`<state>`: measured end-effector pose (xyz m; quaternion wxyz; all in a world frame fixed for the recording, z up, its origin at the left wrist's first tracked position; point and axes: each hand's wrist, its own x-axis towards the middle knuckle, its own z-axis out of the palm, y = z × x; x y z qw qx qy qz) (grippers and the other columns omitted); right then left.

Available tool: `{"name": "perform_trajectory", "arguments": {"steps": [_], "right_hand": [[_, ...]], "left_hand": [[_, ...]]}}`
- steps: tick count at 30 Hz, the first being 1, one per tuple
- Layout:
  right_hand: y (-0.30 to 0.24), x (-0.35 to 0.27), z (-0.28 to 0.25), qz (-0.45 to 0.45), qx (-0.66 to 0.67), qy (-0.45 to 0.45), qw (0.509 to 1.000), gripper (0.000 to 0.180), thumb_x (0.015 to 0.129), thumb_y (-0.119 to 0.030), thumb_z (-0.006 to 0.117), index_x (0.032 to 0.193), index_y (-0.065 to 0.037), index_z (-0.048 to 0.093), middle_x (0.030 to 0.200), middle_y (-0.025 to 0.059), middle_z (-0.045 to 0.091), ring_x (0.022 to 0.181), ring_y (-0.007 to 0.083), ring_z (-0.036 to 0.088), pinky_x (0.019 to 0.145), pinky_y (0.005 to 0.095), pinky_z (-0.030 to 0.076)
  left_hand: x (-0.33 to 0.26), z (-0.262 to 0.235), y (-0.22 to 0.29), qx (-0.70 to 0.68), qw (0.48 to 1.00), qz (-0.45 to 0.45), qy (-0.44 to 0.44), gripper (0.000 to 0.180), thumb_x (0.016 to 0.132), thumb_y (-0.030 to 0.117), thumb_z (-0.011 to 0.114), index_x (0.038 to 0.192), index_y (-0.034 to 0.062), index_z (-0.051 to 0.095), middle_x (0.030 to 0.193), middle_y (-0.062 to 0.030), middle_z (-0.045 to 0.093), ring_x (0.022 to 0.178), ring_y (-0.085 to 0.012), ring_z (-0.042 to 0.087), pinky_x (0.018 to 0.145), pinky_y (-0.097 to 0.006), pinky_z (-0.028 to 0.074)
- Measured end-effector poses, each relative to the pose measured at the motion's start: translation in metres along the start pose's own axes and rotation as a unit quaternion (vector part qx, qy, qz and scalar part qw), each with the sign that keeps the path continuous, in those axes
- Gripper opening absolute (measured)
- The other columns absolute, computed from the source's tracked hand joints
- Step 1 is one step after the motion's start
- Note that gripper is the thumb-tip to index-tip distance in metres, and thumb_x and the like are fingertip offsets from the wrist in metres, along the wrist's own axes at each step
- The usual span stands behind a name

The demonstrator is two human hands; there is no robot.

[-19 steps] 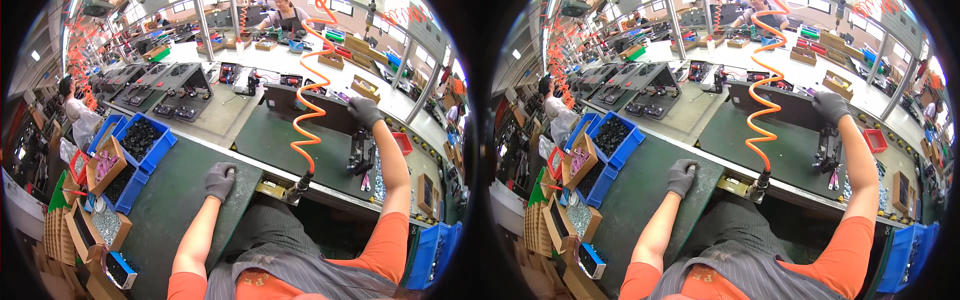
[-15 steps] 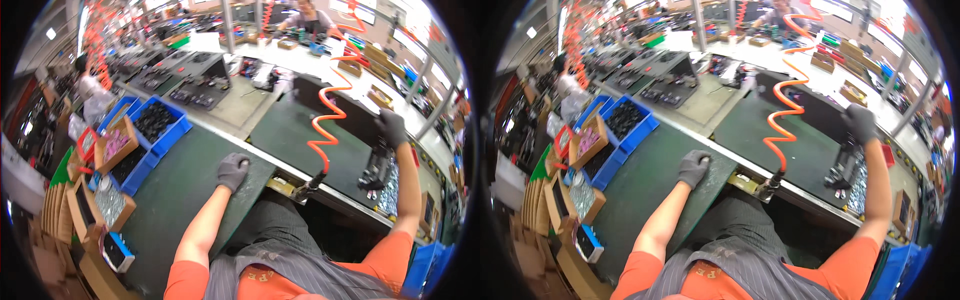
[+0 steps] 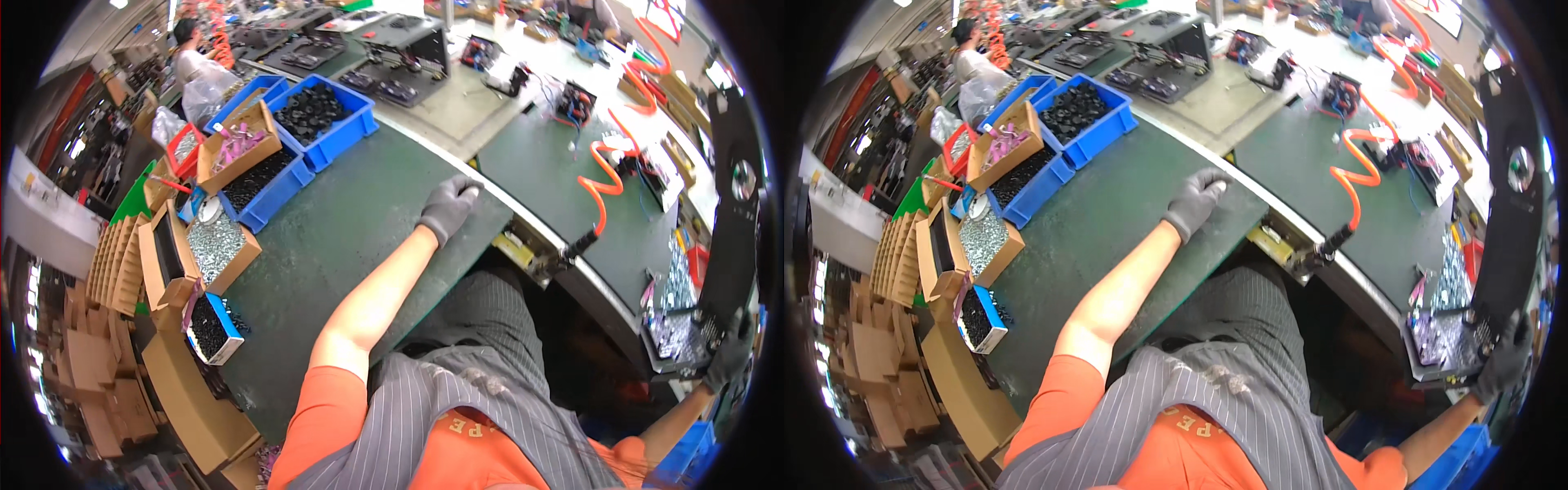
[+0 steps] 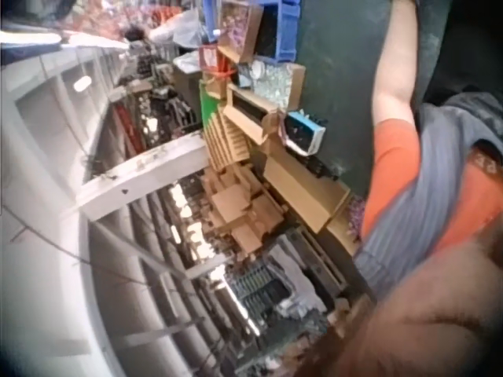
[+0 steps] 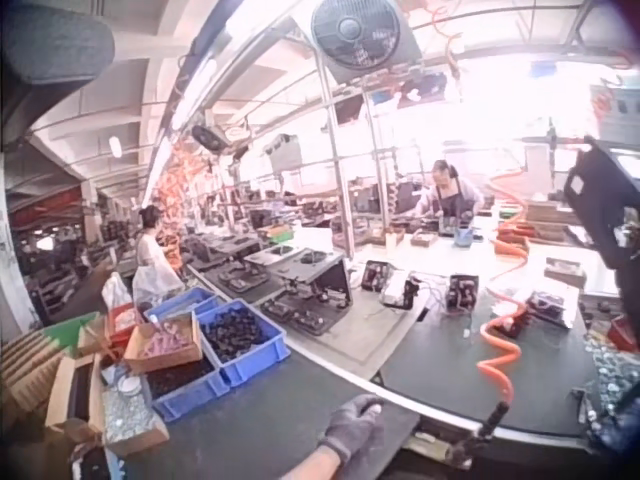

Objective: The person assembles an electronic device by first placing black rubber feet onto a metal chassis and securing them with screws using a pneumatic screwdriver. They then attach a metal bracket to the chassis and install a cooling fan, fastening all components with screws. The assembly takes place on a workbench in a factory setting.

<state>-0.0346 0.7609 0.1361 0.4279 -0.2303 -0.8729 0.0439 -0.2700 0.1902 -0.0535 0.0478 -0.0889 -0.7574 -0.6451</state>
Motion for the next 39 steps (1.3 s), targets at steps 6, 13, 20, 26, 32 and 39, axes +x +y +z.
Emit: {"name": "perform_trajectory", "arguments": {"steps": [6, 13, 20, 26, 32, 39], "right_hand": [[-0.091, -0.04, -0.022, -0.032, 0.286, 0.148, 0.946, 0.026, 0.086, -0.013, 0.067, 0.107, 0.001, 0.066, 0.099, 0.0064, 0.068, 0.087, 0.0121, 0.06, 0.079, 0.0251, 0.047], [-0.262, -0.089, -0.042, -0.253, 0.323, 0.079, 0.908, 0.024, 0.07, 0.003, 0.074, 0.093, 0.0, 0.067, 0.086, 0.0083, 0.067, 0.075, 0.0168, 0.062, 0.07, 0.0275, 0.049], [-0.389, -0.146, -0.019, -0.586, 0.207, -0.022, 0.783, 0.018, 0.067, -0.017, 0.062, 0.083, -0.011, 0.056, 0.073, 0.002, 0.054, 0.07, 0.0187, 0.058, 0.058, 0.0323, 0.046], [-0.424, -0.193, -0.01, -0.572, 0.319, -0.198, 0.73, 0.024, 0.073, -0.023, 0.065, 0.092, -0.009, 0.062, 0.08, 0.0067, 0.061, 0.074, 0.0237, 0.061, 0.064, 0.0354, 0.048], [-0.383, -0.146, 0.093, -0.265, 0.385, -0.483, 0.74, 0.041, 0.089, -0.041, 0.056, 0.109, -0.005, 0.063, 0.097, 0.0136, 0.067, 0.09, 0.0227, 0.064, 0.08, 0.0315, 0.047], [-0.38, -0.214, 0.122, 0.015, 0.58, -0.633, 0.512, 0.035, 0.089, -0.02, 0.058, 0.114, 0.004, 0.058, 0.092, 0.0043, 0.062, 0.083, 0.0099, 0.058, 0.077, 0.0233, 0.046]], "left_hand": [[-0.069, 0.029, 0.169, -0.158, 0.969, 0.03, -0.189, 0.026, 0.089, 0.008, 0.054, 0.113, -0.0011, 0.06, 0.101, -0.0066, 0.063, 0.093, -0.0106, 0.056, 0.085, -0.026, 0.046], [-0.128, 0.029, 0.219, -0.207, 0.946, 0.077, -0.236, 0.058, 0.087, 0.021, 0.061, 0.137, 0.0015, 0.037, 0.126, -0.0117, 0.052, 0.106, -0.0171, 0.054, 0.09, -0.032, 0.046], [-0.162, -0.007, 0.202, -0.545, 0.828, -0.036, -0.129, 0.04, 0.095, 0.037, 0.046, 0.117, 0.0036, 0.051, 0.112, -0.0079, 0.057, 0.101, -0.0194, 0.056, 0.091, -0.035, 0.044], [-0.192, -0.038, 0.114, -0.52, 0.836, -0.116, 0.132, 0.027, 0.087, 0.02, 0.049, 0.106, 0.0025, 0.055, 0.1, -0.0098, 0.061, 0.092, -0.0214, 0.06, 0.08, -0.034, 0.05], [-0.209, -0.057, 0.118, -0.547, 0.821, -0.099, 0.128, 0.046, 0.081, 0.014, 0.049, 0.124, -0.0027, 0.043, 0.113, -0.016, 0.057, 0.103, -0.0277, 0.059, 0.087, -0.042, 0.051], [-0.215, -0.058, 0.078, -0.51, 0.832, -0.109, 0.191, 0.041, 0.084, 0.019, 0.05, 0.12, -0.0008, 0.047, 0.112, -0.0138, 0.057, 0.102, -0.025, 0.059, 0.089, -0.04, 0.049]]}}
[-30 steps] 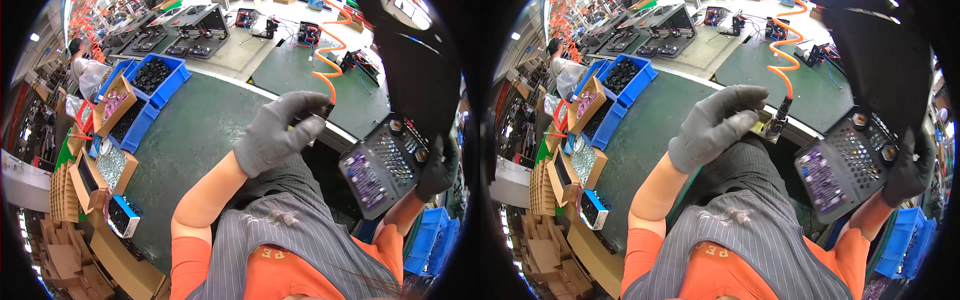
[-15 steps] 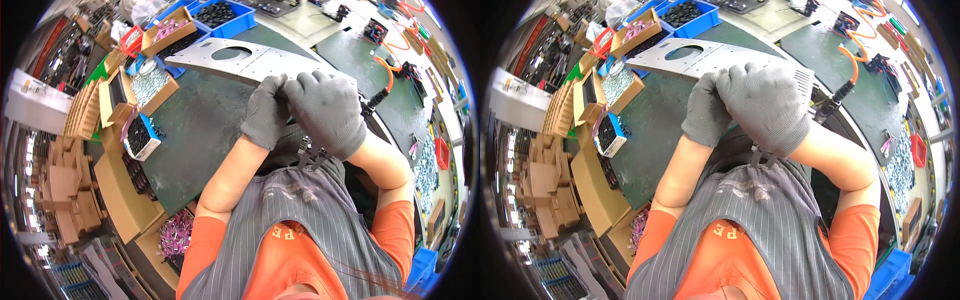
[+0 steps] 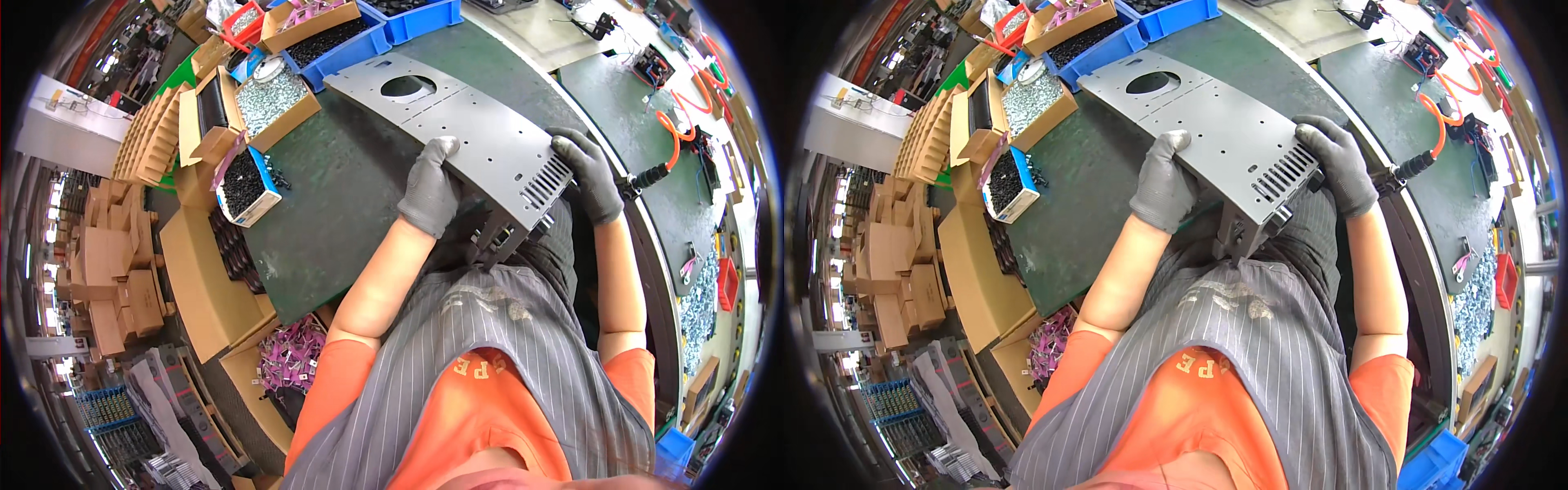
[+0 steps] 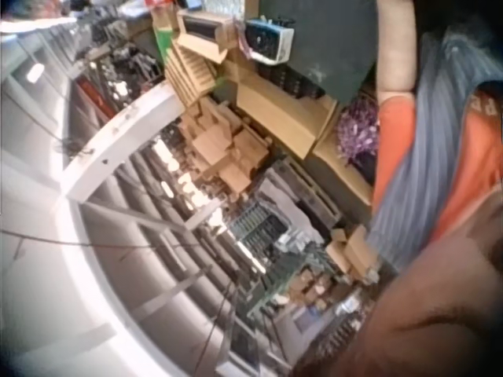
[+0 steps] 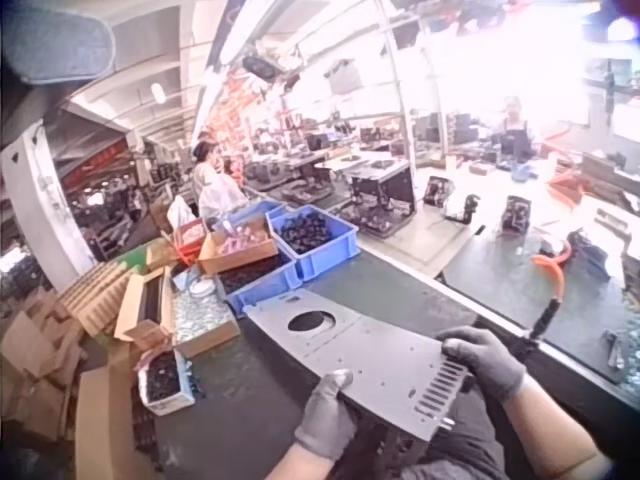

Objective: The person assembles an electronic device by first placing black rubber feet onto a metal chassis and securing them with screws using a pneumatic screwdriver. They then attach a metal bracket to the chassis and install a cooling fan, fastening all components with screws. The assembly takes place on a workbench in a factory setting.

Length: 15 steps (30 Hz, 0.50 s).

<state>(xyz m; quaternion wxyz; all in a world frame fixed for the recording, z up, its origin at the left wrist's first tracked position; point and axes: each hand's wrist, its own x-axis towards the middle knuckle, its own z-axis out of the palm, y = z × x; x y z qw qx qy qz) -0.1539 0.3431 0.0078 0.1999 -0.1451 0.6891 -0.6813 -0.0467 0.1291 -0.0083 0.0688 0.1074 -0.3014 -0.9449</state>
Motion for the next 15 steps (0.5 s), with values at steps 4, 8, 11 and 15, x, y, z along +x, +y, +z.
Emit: {"name": "perform_trajectory", "arguments": {"steps": [4, 8, 11, 15], "right_hand": [[0.015, 0.008, 0.007, 0.051, 0.159, 0.001, 0.986, 0.038, 0.084, -0.018, 0.059, 0.114, 0.005, 0.059, 0.09, 0.0061, 0.065, 0.074, 0.0117, 0.063, 0.064, 0.0223, 0.05], [0.01, 0.006, 0.0, 0.033, 0.167, 0.03, 0.985, 0.039, 0.083, -0.017, 0.058, 0.115, 0.005, 0.059, 0.095, 0.0089, 0.066, 0.082, 0.0141, 0.063, 0.077, 0.027, 0.05], [0.015, 0.01, -0.021, 0.044, 0.215, 0.061, 0.974, 0.04, 0.083, -0.02, 0.06, 0.116, 0.004, 0.058, 0.1, 0.0104, 0.065, 0.083, 0.0159, 0.063, 0.078, 0.0286, 0.051], [0.033, 0.032, -0.046, 0.02, 0.241, 0.058, 0.969, 0.037, 0.085, -0.015, 0.057, 0.118, 0.003, 0.057, 0.103, 0.0119, 0.064, 0.089, 0.0182, 0.064, 0.081, 0.0307, 0.052]], "left_hand": [[0.001, -0.021, 0.0, 0.007, 0.999, 0.041, 0.004, 0.036, 0.086, 0.022, 0.051, 0.114, -0.0007, 0.052, 0.11, -0.0111, 0.058, 0.103, -0.022, 0.056, 0.091, -0.036, 0.047], [-0.017, -0.03, 0.002, 0.062, 0.989, 0.077, 0.107, 0.04, 0.087, 0.024, 0.047, 0.117, -0.0025, 0.052, 0.109, -0.0117, 0.06, 0.105, -0.0225, 0.056, 0.092, -0.036, 0.045], [-0.029, -0.062, 0.003, 0.211, 0.97, 0.079, 0.095, 0.044, 0.088, 0.02, 0.041, 0.123, -0.0065, 0.047, 0.115, -0.0158, 0.057, 0.111, -0.0231, 0.053, 0.098, -0.034, 0.04], [-0.059, -0.059, 0.013, 0.323, 0.931, 0.109, 0.126, 0.046, 0.088, 0.006, 0.048, 0.132, -0.0028, 0.04, 0.117, -0.0163, 0.056, 0.109, -0.0221, 0.055, 0.096, -0.032, 0.043]]}}
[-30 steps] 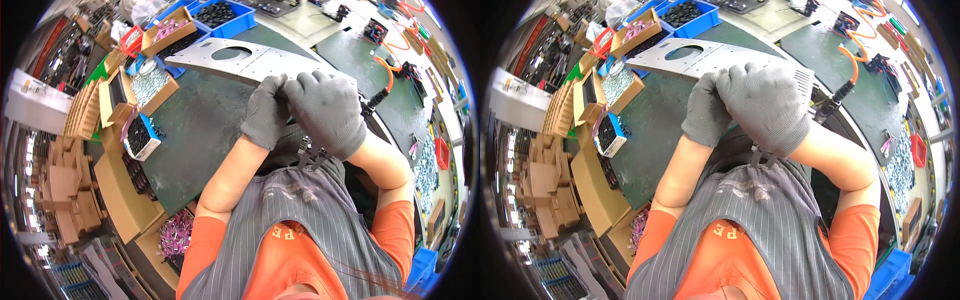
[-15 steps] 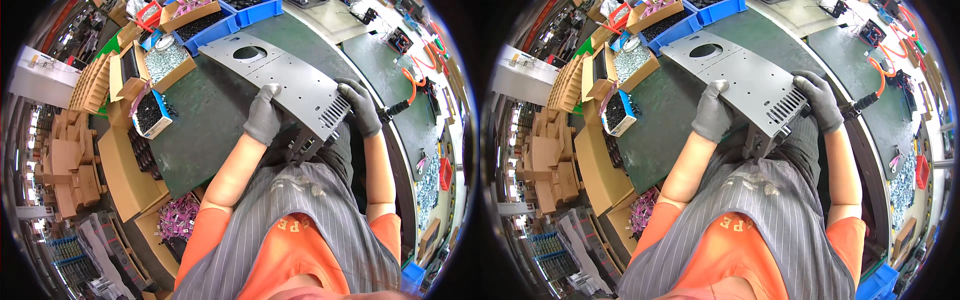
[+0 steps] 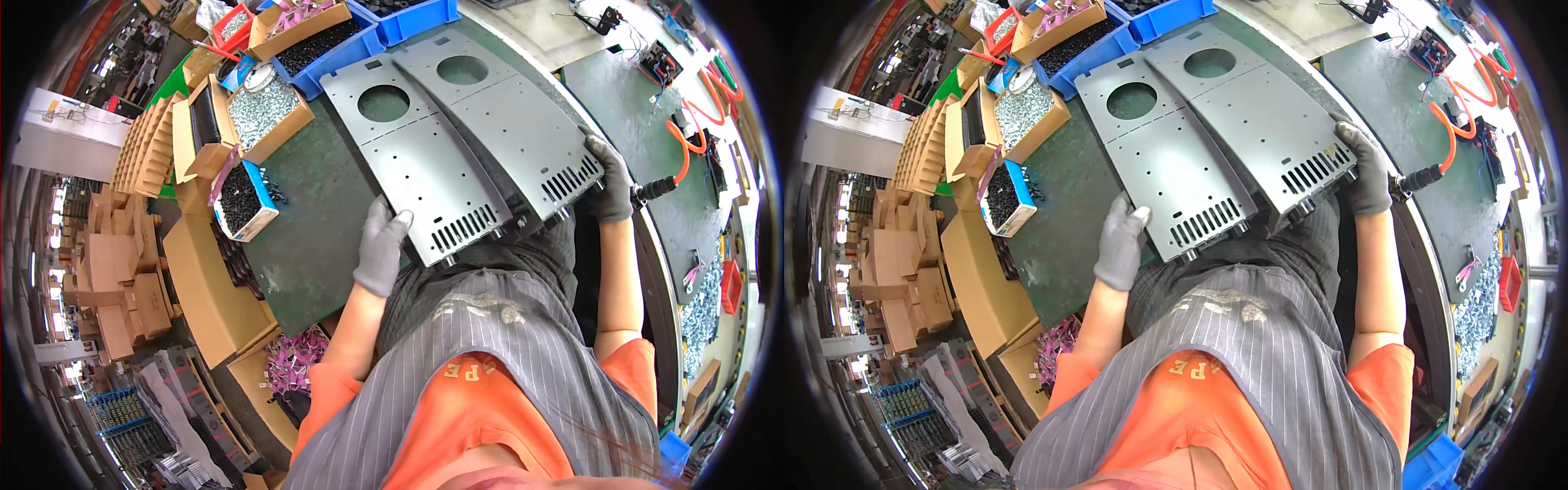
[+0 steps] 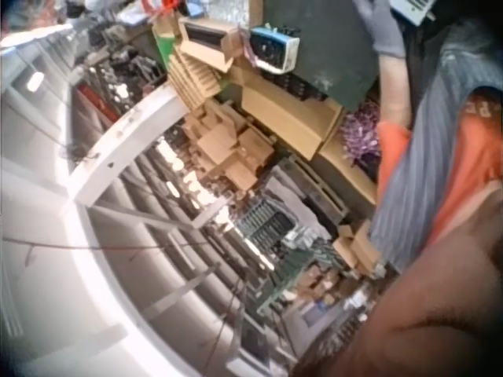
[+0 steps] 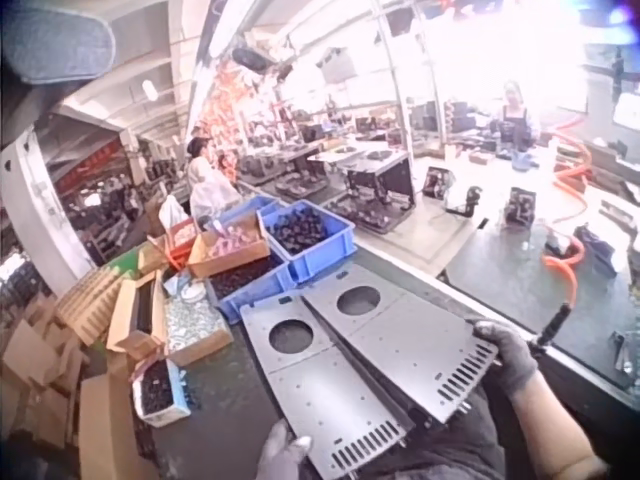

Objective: The person assembles an electronic device by first placing black rubber feet onto a metal chassis and securing them with screws using a pneumatic screwdriver. They then attach a metal bracket to the chassis and install a cooling fan, fastening all components with screws. The assembly takes place on a workbench in a factory setting.

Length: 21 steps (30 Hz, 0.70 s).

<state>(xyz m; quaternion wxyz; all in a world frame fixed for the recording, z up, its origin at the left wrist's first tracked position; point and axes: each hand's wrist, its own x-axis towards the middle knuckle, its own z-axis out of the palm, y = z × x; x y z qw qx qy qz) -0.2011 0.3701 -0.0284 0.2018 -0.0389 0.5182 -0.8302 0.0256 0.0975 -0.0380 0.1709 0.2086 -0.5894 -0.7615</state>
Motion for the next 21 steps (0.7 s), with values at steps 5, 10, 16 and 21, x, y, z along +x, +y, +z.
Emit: {"name": "perform_trajectory", "arguments": {"steps": [5, 10, 16, 21], "right_hand": [[0.022, 0.03, -0.016, -0.051, -0.071, 0.012, 0.996, 0.035, 0.086, -0.014, 0.058, 0.116, 0.005, 0.059, 0.103, 0.0116, 0.065, 0.093, 0.0174, 0.062, 0.085, 0.0289, 0.049], [0.021, 0.029, 0.009, -0.197, -0.305, 0.037, 0.931, 0.028, 0.086, -0.013, 0.06, 0.108, 0.005, 0.064, 0.099, 0.0133, 0.067, 0.091, 0.0187, 0.063, 0.084, 0.0283, 0.048], [0.031, 0.038, 0.019, -0.32, -0.61, 0.053, 0.723, 0.029, 0.08, -0.023, 0.064, 0.103, -0.006, 0.069, 0.108, 0.0139, 0.063, 0.107, 0.0272, 0.055, 0.094, 0.0369, 0.041], [0.026, 0.04, 0.022, -0.295, -0.649, 0.042, 0.7, 0.029, 0.078, -0.025, 0.064, 0.101, -0.009, 0.068, 0.11, 0.013, 0.062, 0.107, 0.03, 0.054, 0.095, 0.04, 0.039]], "left_hand": [[-0.02, 0.002, 0.019, 0.545, 0.824, 0.153, 0.01, 0.069, 0.077, 0.029, 0.067, 0.137, 0.0097, 0.039, 0.141, -0.0206, 0.033, 0.127, -0.0354, 0.036, 0.104, -0.048, 0.032], [-0.023, 0.014, 0.008, 0.712, 0.672, 0.154, -0.131, 0.09, 0.068, 0.062, 0.066, 0.139, 0.0134, 0.038, 0.146, -0.0223, 0.023, 0.137, -0.0471, 0.012, 0.108, -0.062, 0.013], [0.005, 0.028, 0.001, 0.694, 0.661, 0.187, -0.217, 0.086, 0.07, 0.065, 0.06, 0.14, 0.0193, 0.039, 0.148, -0.0129, 0.026, 0.14, -0.041, 0.008, 0.102, -0.072, 0.002], [0.019, 0.026, 0.009, 0.661, 0.676, 0.194, -0.262, 0.083, 0.072, 0.065, 0.058, 0.139, 0.0197, 0.04, 0.146, -0.0134, 0.031, 0.14, -0.0376, 0.011, 0.106, -0.068, 0.003]]}}
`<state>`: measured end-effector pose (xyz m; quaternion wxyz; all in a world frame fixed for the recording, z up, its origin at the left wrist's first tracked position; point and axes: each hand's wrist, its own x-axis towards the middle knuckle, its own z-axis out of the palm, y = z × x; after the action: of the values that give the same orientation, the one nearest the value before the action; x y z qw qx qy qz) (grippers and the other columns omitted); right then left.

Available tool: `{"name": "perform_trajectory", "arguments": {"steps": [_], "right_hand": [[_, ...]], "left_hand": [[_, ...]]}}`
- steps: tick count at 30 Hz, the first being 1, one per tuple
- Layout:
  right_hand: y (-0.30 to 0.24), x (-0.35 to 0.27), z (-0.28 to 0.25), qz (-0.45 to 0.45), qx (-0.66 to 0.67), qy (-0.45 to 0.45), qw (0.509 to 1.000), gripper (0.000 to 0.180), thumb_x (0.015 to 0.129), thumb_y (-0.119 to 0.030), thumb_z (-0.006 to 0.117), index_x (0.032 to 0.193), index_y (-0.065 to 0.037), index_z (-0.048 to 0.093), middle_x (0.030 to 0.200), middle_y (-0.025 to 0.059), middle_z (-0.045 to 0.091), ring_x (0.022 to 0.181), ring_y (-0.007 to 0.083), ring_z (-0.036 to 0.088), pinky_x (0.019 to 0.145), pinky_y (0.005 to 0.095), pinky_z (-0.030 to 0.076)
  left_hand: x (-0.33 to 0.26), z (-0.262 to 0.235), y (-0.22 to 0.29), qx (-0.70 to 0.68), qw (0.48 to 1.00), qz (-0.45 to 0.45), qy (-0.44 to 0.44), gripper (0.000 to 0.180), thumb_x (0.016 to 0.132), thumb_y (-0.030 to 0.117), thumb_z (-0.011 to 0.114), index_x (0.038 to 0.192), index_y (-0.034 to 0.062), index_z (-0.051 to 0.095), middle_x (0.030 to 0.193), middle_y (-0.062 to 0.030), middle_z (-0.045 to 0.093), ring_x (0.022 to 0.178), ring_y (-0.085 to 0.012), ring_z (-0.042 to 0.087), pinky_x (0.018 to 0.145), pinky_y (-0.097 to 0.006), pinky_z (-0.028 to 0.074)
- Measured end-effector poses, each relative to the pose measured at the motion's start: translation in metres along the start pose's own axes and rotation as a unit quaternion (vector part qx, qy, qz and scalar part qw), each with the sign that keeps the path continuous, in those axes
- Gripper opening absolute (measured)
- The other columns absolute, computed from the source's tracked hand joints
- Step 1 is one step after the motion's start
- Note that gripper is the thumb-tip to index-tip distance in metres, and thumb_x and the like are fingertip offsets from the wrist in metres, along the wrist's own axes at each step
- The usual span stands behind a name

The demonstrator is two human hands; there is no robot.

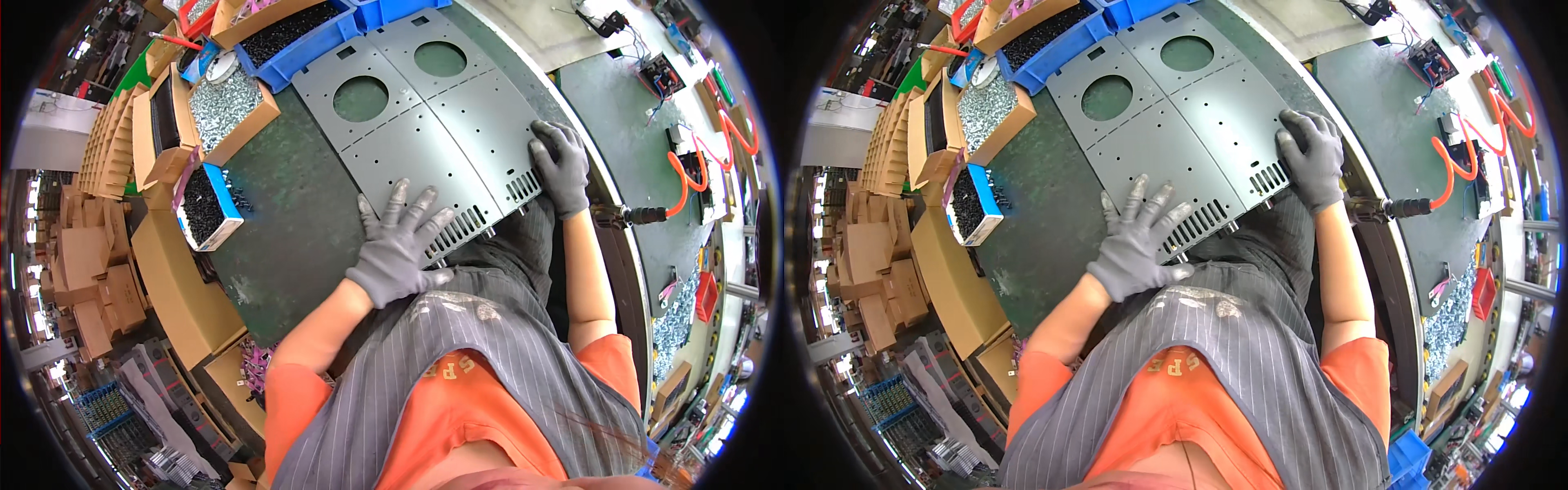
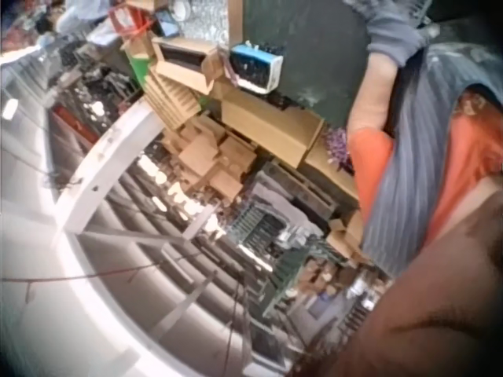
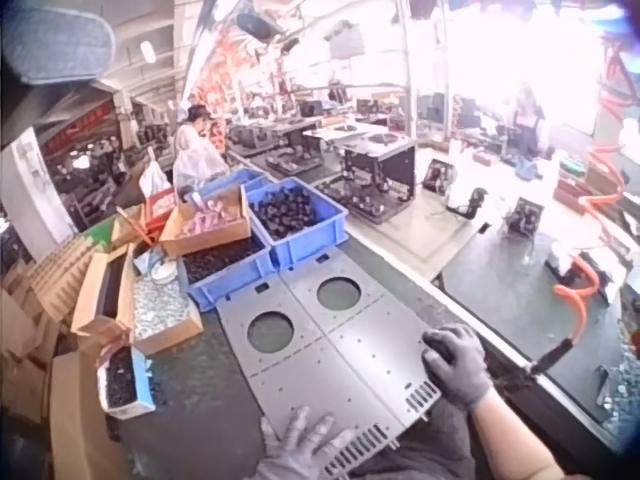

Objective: The person assembles an electronic device by first placing black rubber feet onto a metal chassis and securing them with screws using a pneumatic screwdriver. They then attach a metal bracket to the chassis and install a cooling fan, fastening all components with screws. The assembly takes place on a workbench in a factory setting.

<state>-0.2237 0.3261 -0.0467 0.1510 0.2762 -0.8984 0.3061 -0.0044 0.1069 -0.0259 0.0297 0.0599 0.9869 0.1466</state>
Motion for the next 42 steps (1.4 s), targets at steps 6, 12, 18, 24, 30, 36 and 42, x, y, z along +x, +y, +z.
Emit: {"name": "perform_trajectory", "arguments": {"steps": [6, 12, 18, 24, 30, 36, 42], "right_hand": [[-0.027, 0.053, -0.006, -0.063, -0.001, -0.033, 0.997, 0.034, 0.076, -0.029, 0.067, 0.103, -0.007, 0.066, 0.111, 0.0143, 0.061, 0.107, 0.0333, 0.055, 0.092, 0.0415, 0.043], [-0.081, 0.16, 0.048, -0.176, 0.013, -0.087, 0.98, 0.043, 0.079, -0.04, 0.063, 0.113, -0.013, 0.063, 0.115, 0.0113, 0.059, 0.111, 0.031, 0.053, 0.094, 0.0418, 0.041], [-0.106, 0.274, 0.129, -0.146, -0.052, -0.113, 0.981, 0.053, 0.082, -0.054, 0.056, 0.12, -0.017, 0.06, 0.119, 0.0127, 0.058, 0.113, 0.0322, 0.053, 0.096, 0.0429, 0.039], [-0.137, 0.343, 0.178, 0.104, -0.129, -0.308, 0.937, 0.109, 0.057, -0.067, 0.07, 0.146, -0.02, 0.027, 0.152, 0.0199, 0.017, 0.136, 0.0373, 0.029, 0.108, 0.0506, 0.028], [-0.123, 0.368, 0.209, 0.156, -0.063, -0.334, 0.928, 0.122, 0.052, -0.064, 0.078, 0.149, -0.029, 0.014, 0.155, 0.0161, -0.004, 0.141, 0.0401, 0.012, 0.106, 0.0615, 0.023], [-0.112, 0.376, 0.209, 0.026, -0.011, -0.403, 0.915, 0.103, 0.054, -0.063, 0.077, 0.14, -0.021, 0.039, 0.148, 0.018, 0.021, 0.134, 0.0383, 0.03, 0.106, 0.0447, 0.035], [-0.129, 0.37, 0.202, -0.056, -0.181, -0.456, 0.869, 0.099, 0.061, -0.053, 0.075, 0.143, -0.02, 0.031, 0.148, 0.0131, 0.025, 0.132, 0.0364, 0.034, 0.103, 0.0523, 0.037]], "left_hand": [[0.017, -0.027, -0.107, 0.074, 0.985, -0.062, 0.146, 0.072, 0.078, 0.055, 0.056, 0.136, 0.0136, 0.042, 0.139, -0.0167, 0.038, 0.134, -0.038, 0.027, 0.111, -0.049, 0.019], [0.051, -0.018, -0.158, 0.085, 0.962, -0.105, 0.237, 0.062, 0.083, 0.048, 0.052, 0.133, 0.0122, 0.043, 0.135, -0.018, 0.041, 0.127, -0.038, 0.036, 0.107, -0.048, 0.027], [0.054, -0.026, -0.156, 0.05, 0.965, -0.099, 0.237, 0.058, 0.083, 0.045, 0.054, 0.13, 0.013, 0.045, 0.132, -0.0174, 0.043, 0.123, -0.0382, 0.038, 0.105, -0.049, 0.028], [0.052, -0.033, -0.153, 0.031, 0.968, -0.116, 0.22, 0.054, 0.082, 0.042, 0.057, 0.127, 0.0143, 0.047, 0.132, -0.0164, 0.043, 0.123, -0.0377, 0.038, 0.105, -0.049, 0.027], [0.053, -0.034, -0.154, 0.023, 0.97, -0.123, 0.206, 0.054, 0.082, 0.046, 0.057, 0.127, 0.0163, 0.048, 0.132, -0.0147, 0.043, 0.123, -0.037, 0.038, 0.105, -0.05, 0.027], [0.057, -0.033, -0.154, 0.027, 0.971, -0.131, 0.198, 0.055, 0.083, 0.048, 0.056, 0.127, 0.017, 0.047, 0.134, -0.0146, 0.042, 0.123, -0.037, 0.037, 0.105, -0.051, 0.026], [0.056, -0.032, -0.156, 0.033, 0.971, -0.128, 0.199, 0.054, 0.083, 0.048, 0.055, 0.127, 0.0175, 0.048, 0.134, -0.0142, 0.041, 0.124, -0.0369, 0.036, 0.104, -0.051, 0.026]]}}
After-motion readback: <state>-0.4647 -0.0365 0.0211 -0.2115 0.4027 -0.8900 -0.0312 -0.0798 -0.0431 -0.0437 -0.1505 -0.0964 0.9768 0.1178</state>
